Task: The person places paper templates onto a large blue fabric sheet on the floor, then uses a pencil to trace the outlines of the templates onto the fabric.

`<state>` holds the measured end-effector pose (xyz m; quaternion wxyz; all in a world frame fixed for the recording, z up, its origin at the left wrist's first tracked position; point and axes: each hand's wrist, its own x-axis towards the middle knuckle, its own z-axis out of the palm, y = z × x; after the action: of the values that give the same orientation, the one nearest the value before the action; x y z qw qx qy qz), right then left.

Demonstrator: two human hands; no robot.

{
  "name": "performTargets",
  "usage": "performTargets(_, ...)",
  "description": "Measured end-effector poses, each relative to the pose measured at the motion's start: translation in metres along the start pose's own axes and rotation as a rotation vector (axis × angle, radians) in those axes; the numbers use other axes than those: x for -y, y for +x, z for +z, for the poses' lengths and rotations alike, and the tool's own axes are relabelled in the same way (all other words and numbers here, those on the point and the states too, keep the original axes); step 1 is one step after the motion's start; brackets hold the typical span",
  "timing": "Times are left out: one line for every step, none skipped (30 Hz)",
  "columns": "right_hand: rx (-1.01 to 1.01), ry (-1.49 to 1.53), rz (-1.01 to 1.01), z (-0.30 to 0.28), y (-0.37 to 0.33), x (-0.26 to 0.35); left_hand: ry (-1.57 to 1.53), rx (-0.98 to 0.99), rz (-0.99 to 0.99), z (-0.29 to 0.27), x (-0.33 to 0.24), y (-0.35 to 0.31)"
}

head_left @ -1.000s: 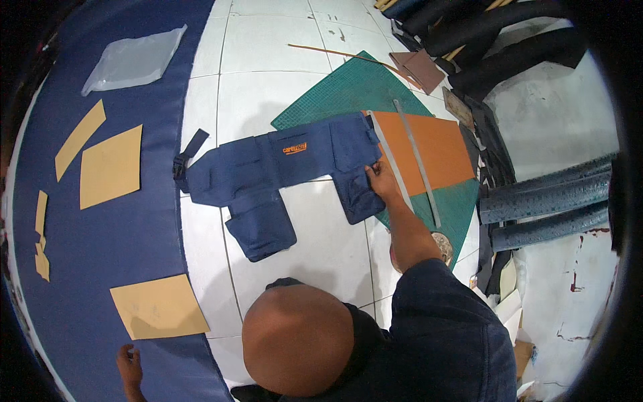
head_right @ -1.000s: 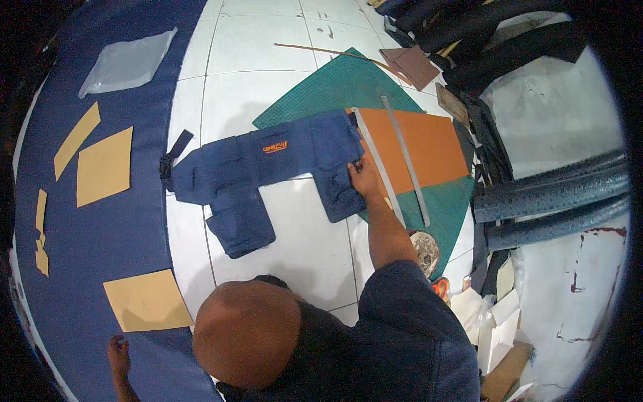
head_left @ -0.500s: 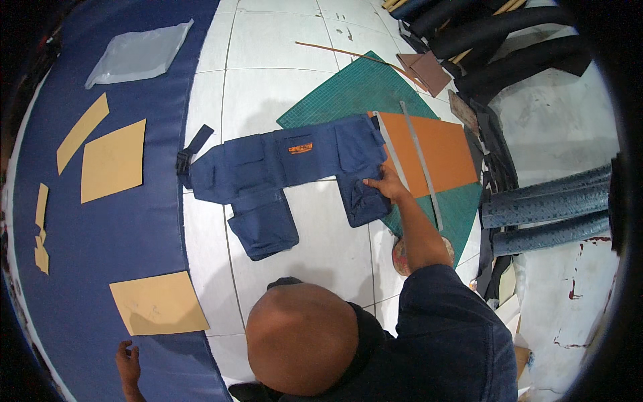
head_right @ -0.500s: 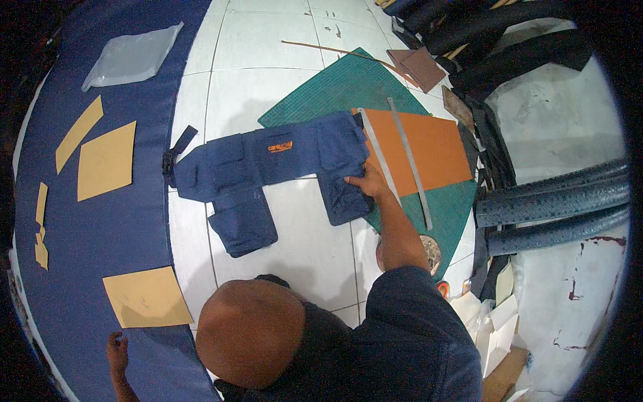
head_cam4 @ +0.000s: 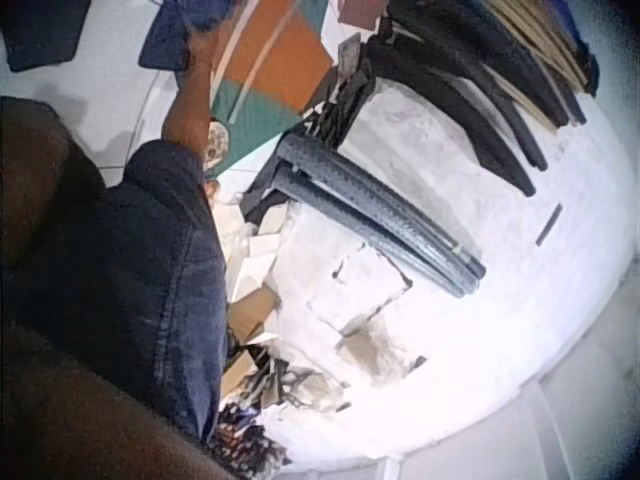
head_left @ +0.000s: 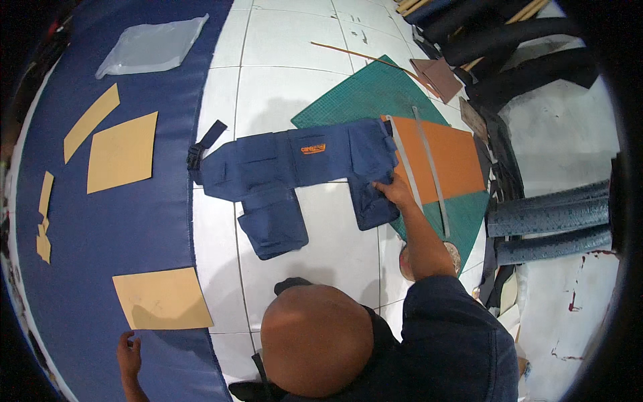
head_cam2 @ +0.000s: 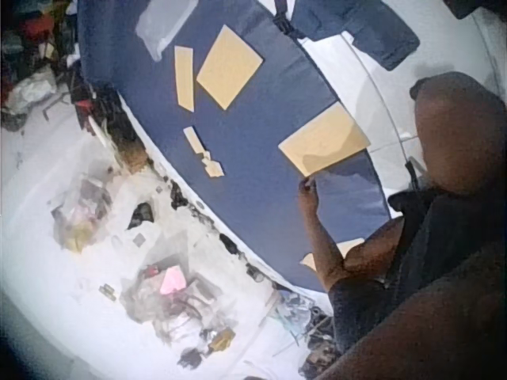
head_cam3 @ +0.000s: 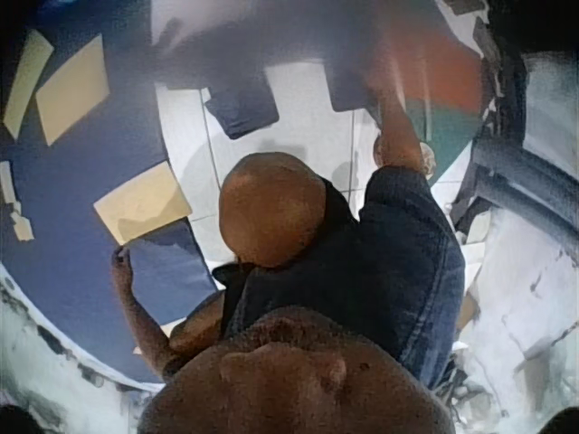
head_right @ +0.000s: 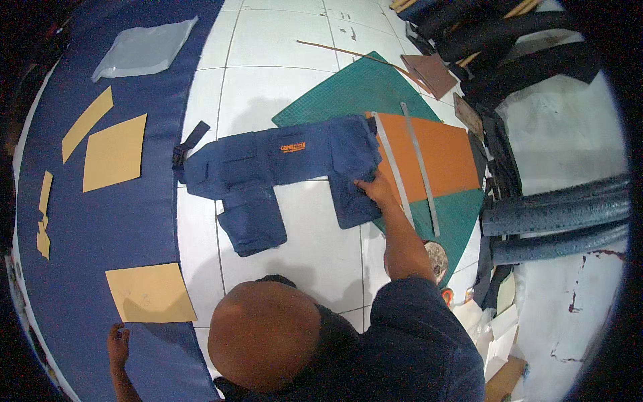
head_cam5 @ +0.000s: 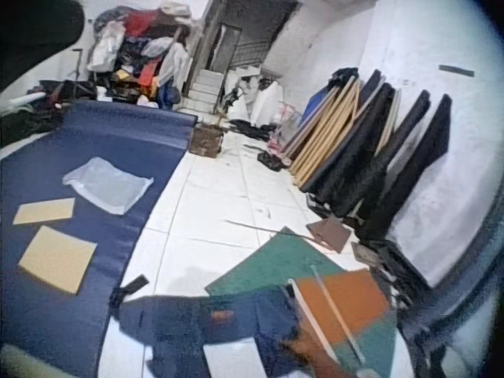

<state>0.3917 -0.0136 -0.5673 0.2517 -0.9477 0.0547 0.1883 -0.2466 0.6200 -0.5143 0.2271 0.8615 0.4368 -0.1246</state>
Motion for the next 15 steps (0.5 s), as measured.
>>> performTargets(-0.041,-0.129,0.035,-0.002,-0.008,0.013,0.001,0.002,-0.018,-0.003,0.001,-0.003)
performTargets(-0.134,-0.216,0.024,0.000,-0.017,0.026,0.003,0.004,-0.037,-0.006,0.003,-0.006)
performTargets(-0.239,-0.303,0.015,-0.002,-0.028,0.044,-0.001,0.007,-0.047,-0.007,0.004,-0.005)
performTargets(-0.343,-0.389,0.005,0.000,-0.034,0.053,-0.010,0.030,-0.056,-0.007,0.006,-0.006)
performTargets(-0.340,-0.310,-0.112,0.007,-0.030,0.051,-0.018,0.052,-0.067,-0.006,0.008,-0.006)
performTargets(-0.341,-0.235,-0.226,0.013,-0.027,0.050,-0.030,0.079,-0.072,-0.002,0.008,-0.005)
performTargets(-0.340,-0.159,-0.340,0.016,-0.026,0.049,-0.025,0.078,-0.063,0.001,0.008,-0.004)
performTargets(-0.350,-0.221,-0.282,0.024,-0.023,0.050,-0.019,0.077,-0.054,0.003,0.009,-0.002)
performTargets(-0.349,-0.278,-0.224,0.041,-0.028,0.066,-0.004,0.076,-0.053,0.002,0.012,-0.003)
performTargets(-0.353,-0.334,-0.169,0.049,-0.030,0.079,-0.004,0.063,-0.042,0.000,0.016,-0.002)
performTargets(-0.346,-0.336,-0.168,0.056,-0.026,0.078,-0.003,0.049,-0.031,-0.002,0.020,-0.002)
performTargets(-0.348,-0.347,-0.165,0.059,-0.017,0.069,-0.011,0.041,-0.013,0.000,0.021,-0.001)
performTargets(-0.349,-0.363,-0.159,0.060,-0.009,0.057,-0.021,0.051,-0.022,0.003,0.010,0.001)
performTargets(-0.354,-0.353,-0.181,0.056,-0.002,0.045,-0.031,0.062,-0.030,0.008,-0.003,0.005)
performTargets(-0.353,-0.333,-0.209,0.054,0.002,0.042,-0.034,0.064,-0.046,0.006,-0.010,0.005)
